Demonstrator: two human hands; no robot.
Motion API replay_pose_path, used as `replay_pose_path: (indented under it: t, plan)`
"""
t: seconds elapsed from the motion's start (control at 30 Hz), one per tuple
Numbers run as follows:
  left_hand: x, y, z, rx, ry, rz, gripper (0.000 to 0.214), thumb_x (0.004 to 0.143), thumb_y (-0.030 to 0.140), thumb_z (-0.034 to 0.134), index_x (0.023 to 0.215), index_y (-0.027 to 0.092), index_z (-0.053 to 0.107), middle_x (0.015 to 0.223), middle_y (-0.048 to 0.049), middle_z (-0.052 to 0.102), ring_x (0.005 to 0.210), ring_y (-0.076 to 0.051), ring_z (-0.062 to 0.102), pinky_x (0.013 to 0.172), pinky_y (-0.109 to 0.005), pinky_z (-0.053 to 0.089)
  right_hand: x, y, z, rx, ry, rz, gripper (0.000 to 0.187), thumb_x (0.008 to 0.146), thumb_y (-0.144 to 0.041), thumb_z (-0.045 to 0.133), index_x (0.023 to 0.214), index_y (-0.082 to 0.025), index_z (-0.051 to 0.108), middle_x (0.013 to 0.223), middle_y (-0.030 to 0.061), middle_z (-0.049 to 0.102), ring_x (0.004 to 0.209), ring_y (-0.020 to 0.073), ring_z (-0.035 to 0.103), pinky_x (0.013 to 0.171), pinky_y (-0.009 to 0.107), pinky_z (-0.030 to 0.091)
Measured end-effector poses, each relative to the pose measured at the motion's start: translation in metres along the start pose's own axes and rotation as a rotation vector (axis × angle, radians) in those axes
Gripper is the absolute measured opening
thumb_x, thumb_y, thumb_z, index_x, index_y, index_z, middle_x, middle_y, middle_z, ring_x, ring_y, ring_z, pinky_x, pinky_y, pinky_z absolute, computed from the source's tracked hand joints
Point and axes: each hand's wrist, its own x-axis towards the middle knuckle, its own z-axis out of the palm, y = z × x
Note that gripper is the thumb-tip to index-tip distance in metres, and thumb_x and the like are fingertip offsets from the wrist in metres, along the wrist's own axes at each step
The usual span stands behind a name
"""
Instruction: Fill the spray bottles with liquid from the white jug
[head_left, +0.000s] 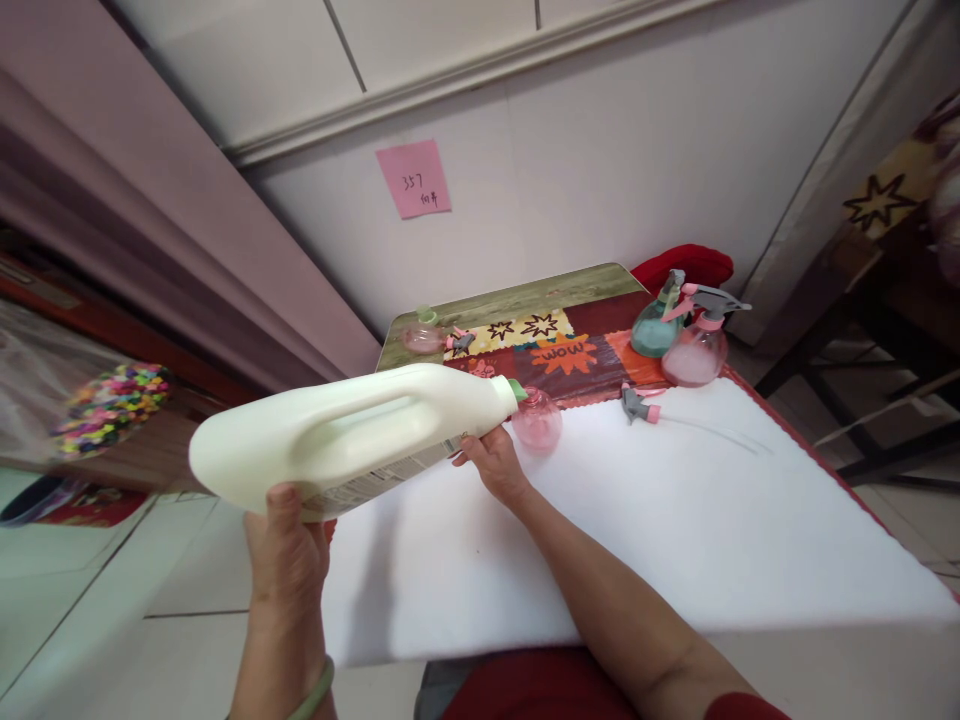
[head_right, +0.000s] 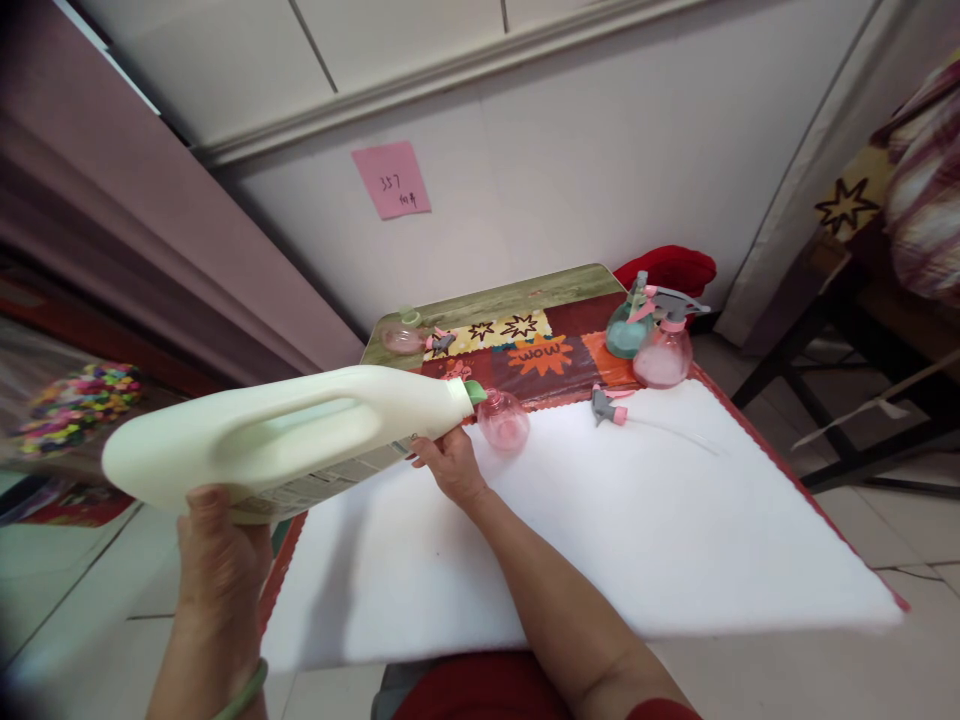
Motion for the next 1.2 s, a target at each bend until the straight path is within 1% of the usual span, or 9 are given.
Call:
replay_pose_path:
  t: [0.23,0.33,0.47,0.67,0.83,0.93,1.03,1.2]
  plan:
    - [-0.0001,0.0002,-0.0002,0.015,0.000,-0.019,0.066,0.060,0.060,0.086,0.108,0.018,0.070,0.119,-0.0063,0.071,0.115,-0.028,0.064,0.094,-0.033,0.057,0.0007,0.0009,0.0001,-0.012,0.000,0.005,0.048,0.072,-0.056,0.078,0.097,-0.017,0.066,0.084,0.0052,0.073,0.066,0.0172,0.069,0.052,0.027,0.059]
    - [-0.0004,0.0007,0.0003,0.023,-0.012,-0.042,0.066,0.059,0.062,0.085,0.108,0.019,0.070,0.118,-0.0061,0.071,0.116,-0.029,0.064,0.094,-0.034,0.057,0.0008,0.0016,-0.0007,-0.022,-0.005,-0.006,0.049,0.072,-0.056,0.077,0.099,-0.017,0.066,0.085,0.0058,0.073,0.067,0.0177,0.070,0.052,0.028,0.059]
    - [0.0000,0.0005,0.0003,0.027,0.000,0.006,0.065,0.061,0.060,0.085,0.107,0.017,0.070,0.115,-0.0060,0.072,0.115,-0.028,0.064,0.097,-0.032,0.055,0.0005,0.0021,-0.0019,-0.047,-0.022,-0.012,0.048,0.075,-0.055,0.075,0.101,-0.017,0.065,0.087,0.0066,0.073,0.068,0.0189,0.070,0.054,0.030,0.060]
    - [0.0005,0.0004,0.0013,0.010,0.005,0.009,0.066,0.058,0.060,0.087,0.107,0.018,0.072,0.119,-0.0052,0.072,0.120,-0.029,0.062,0.096,-0.030,0.056,0.0005,0.0015,-0.0016,-0.036,-0.017,-0.014,0.046,0.075,-0.054,0.076,0.099,-0.016,0.065,0.085,0.0060,0.072,0.067,0.0183,0.070,0.053,0.029,0.059]
    - [0.0003,-0.0003,-0.0007,-0.005,-0.005,0.012,0.063,0.061,0.058,0.087,0.107,0.019,0.071,0.117,-0.0047,0.072,0.115,-0.028,0.064,0.093,-0.030,0.057,0.0005,0.0014,-0.0012,-0.030,-0.013,-0.002,0.046,0.074,-0.053,0.077,0.099,-0.016,0.065,0.086,0.0062,0.072,0.067,0.0182,0.069,0.054,0.029,0.059]
    - [0.0003,-0.0008,-0.0012,-0.008,0.005,0.018,0.064,0.060,0.056,0.087,0.110,0.019,0.071,0.118,-0.0052,0.072,0.116,-0.028,0.064,0.095,-0.030,0.056,0.0004,0.0010,-0.0010,-0.020,-0.007,0.000,0.044,0.074,-0.053,0.077,0.097,-0.017,0.066,0.085,0.0059,0.072,0.067,0.0180,0.069,0.054,0.029,0.059]
    - [0.0003,-0.0013,-0.0004,-0.002,-0.001,0.010,0.068,0.060,0.059,0.087,0.112,0.017,0.071,0.120,-0.0071,0.072,0.118,-0.029,0.064,0.097,-0.032,0.055,0.0005,0.0004,-0.0007,-0.017,-0.010,0.003,0.043,0.073,-0.051,0.077,0.096,-0.016,0.066,0.085,0.0056,0.072,0.066,0.0176,0.069,0.053,0.028,0.059]
    - [0.0019,-0.0048,-0.0009,-0.021,0.002,0.049,0.073,0.058,0.063,0.086,0.114,0.017,0.072,0.124,-0.0085,0.071,0.115,-0.025,0.066,0.094,-0.029,0.056,0.0011,0.0010,-0.0005,-0.003,-0.010,-0.003,0.041,0.073,-0.049,0.077,0.096,-0.016,0.066,0.083,0.0047,0.072,0.066,0.0172,0.070,0.052,0.027,0.058]
